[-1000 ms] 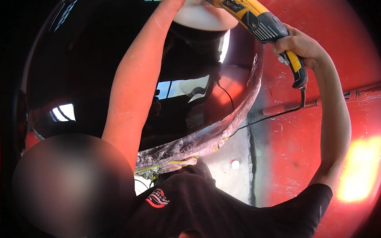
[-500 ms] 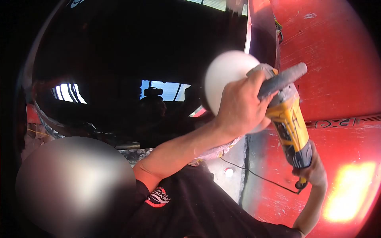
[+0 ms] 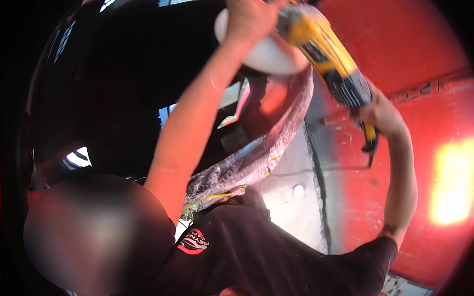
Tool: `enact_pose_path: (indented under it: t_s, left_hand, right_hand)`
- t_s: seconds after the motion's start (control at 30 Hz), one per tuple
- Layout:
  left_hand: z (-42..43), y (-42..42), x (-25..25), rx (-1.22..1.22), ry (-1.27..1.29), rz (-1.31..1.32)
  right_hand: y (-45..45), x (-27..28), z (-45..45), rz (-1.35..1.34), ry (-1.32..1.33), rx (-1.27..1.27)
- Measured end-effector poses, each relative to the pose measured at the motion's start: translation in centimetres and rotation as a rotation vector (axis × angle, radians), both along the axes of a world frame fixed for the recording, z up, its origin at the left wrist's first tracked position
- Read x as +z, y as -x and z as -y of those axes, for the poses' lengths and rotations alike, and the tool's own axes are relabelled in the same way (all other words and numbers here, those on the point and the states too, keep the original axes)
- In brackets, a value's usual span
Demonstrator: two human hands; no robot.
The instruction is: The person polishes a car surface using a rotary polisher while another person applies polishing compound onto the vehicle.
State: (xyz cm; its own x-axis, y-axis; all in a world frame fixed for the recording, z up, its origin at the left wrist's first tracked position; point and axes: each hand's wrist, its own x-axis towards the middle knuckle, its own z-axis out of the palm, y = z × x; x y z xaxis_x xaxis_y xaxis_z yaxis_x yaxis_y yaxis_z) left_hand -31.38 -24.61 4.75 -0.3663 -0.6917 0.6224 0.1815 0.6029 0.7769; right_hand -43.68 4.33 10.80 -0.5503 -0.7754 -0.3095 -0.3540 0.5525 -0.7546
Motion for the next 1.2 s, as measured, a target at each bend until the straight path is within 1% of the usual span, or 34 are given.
enact_pose_path:
  t_s: [0.03, 0.1, 0.17, 0.2, 0.23, 0.27, 0.3, 0.33, 0.37, 0.4, 0.43, 0.47, 0.5, 0.53, 0.57, 0.63, 0.73, 0.83, 0.87, 0.9, 0.93, 0.97, 1.03, 1.1, 1.17, 1.2]
  left_hand:
    - [0.8, 0.8, -0.4, 0.024, 0.038, -0.051]
    - [2.2, 2.7, -0.8, 0.089, 0.123, -0.156]
    - [3.1, 2.8, -3.0, 0.164, 0.274, 0.006]
    - [2.4, 1.7, -2.5, 0.209, 0.348, 0.085]
    - [0.6, 0.8, -2.6, 0.116, 0.238, 0.014]
    - [-3.5, -2.0, -1.4, 0.027, 0.126, -0.059]
    - [-5.6, -3.4, -1.3, 0.023, 0.03, 0.055]
    - [-6.5, -3.4, -3.5, 0.085, 0.196, -0.069]
    - [-8.8, -5.5, -3.6, -0.018, 0.058, 0.042]
    - [-10.8, -6.5, -4.2, -0.025, 0.11, -0.044]
    - [-12.7, -7.9, -4.9, -0.162, -0.011, 0.033]
    - [-14.2, -8.9, -5.2, -0.145, 0.093, -0.008]
    - [-15.7, -10.0, -5.8, -0.166, 0.112, 0.045]
    - [-17.0, -10.6, -6.0, -0.199, 0.07, 0.031]
    - [-17.9, -11.2, -6.3, -0.237, 0.058, 0.06]
    - [-18.6, -11.4, -6.4, -0.291, 0.02, 0.083]
    - [-17.2, -9.7, -5.9, -0.256, 0.05, 0.045]
    - [-14.1, -6.4, -4.6, -0.221, -0.008, -0.037]
    - [-12.9, -5.4, -4.0, -0.199, -0.027, -0.061]
    - [-11.7, -4.4, -3.5, -0.168, -0.043, -0.079]
    - [-10.3, -3.1, -3.2, -0.087, 0.012, -0.142]
    - [-8.9, -2.4, -2.8, -0.092, -0.042, -0.081]
    - [-6.1, -0.7, -2.0, 0.023, 0.013, -0.114]
    - [-2.7, 1.0, -1.1, 0.063, 0.042, -0.126]
    - [1.1, 2.2, 0.1, 0.042, -0.001, -0.123]
    - [3.1, 3.0, 0.2, 0.096, 0.04, -0.114]
  right_hand:
    - [0.7, -0.7, 1.0, -0.017, 0.034, 0.013]
    - [1.9, -1.5, 2.0, 0.056, 0.029, 0.04]
    - [1.4, -2.3, 0.9, 0.093, 0.041, 0.001]
    - [1.1, -2.8, -0.1, 0.118, 0.063, 0.006]
    - [0.5, -3.4, -1.0, 0.141, 0.086, 0.016]
    - [-0.8, -3.9, -2.3, 0.09, 0.105, 0.019]
    - [-1.5, -4.6, -4.0, 0.054, 0.059, -0.019]
    - [-1.6, -5.5, -6.2, 0.12, 0.001, -0.048]
    - [-2.5, -6.4, -8.4, 0.147, 0.02, -0.061]
    - [-3.3, -7.3, -10.5, 0.175, 0.039, -0.075]
    - [-3.6, -8.5, -13.5, 0.12, -0.011, -0.105]
    - [-5.2, -8.4, -14.9, 0.168, -0.029, -0.148]
    - [-5.8, -9.3, -17.1, 0.162, -0.032, -0.119]
    - [-6.8, -9.5, -18.2, 0.181, -0.062, -0.153]
    - [-7.7, -9.8, -18.9, 0.136, -0.048, -0.168]
    - [-8.6, -9.5, -19.0, 0.126, -0.07, -0.146]
    - [-7.6, -8.7, -18.3, 0.131, -0.081, -0.217]
    - [-5.4, -6.1, -14.7, 0.105, -0.025, -0.249]
    - [-4.0, -5.2, -13.2, 0.088, -0.006, -0.163]
    - [-3.4, -3.6, -11.5, 0.097, -0.046, -0.163]
    - [-2.4, -2.8, -9.9, 0.105, -0.028, -0.149]
    - [-1.4, -2.1, -8.4, 0.112, -0.007, -0.137]
    - [0.0, -0.1, -4.9, 0.098, -0.029, -0.079]
    - [2.1, 0.6, -1.5, 0.005, -0.041, -0.011]
    - [3.7, 1.4, 2.4, -0.029, -0.065, 0.061]
    - [4.8, 1.2, 4.0, -0.03, -0.037, 0.081]
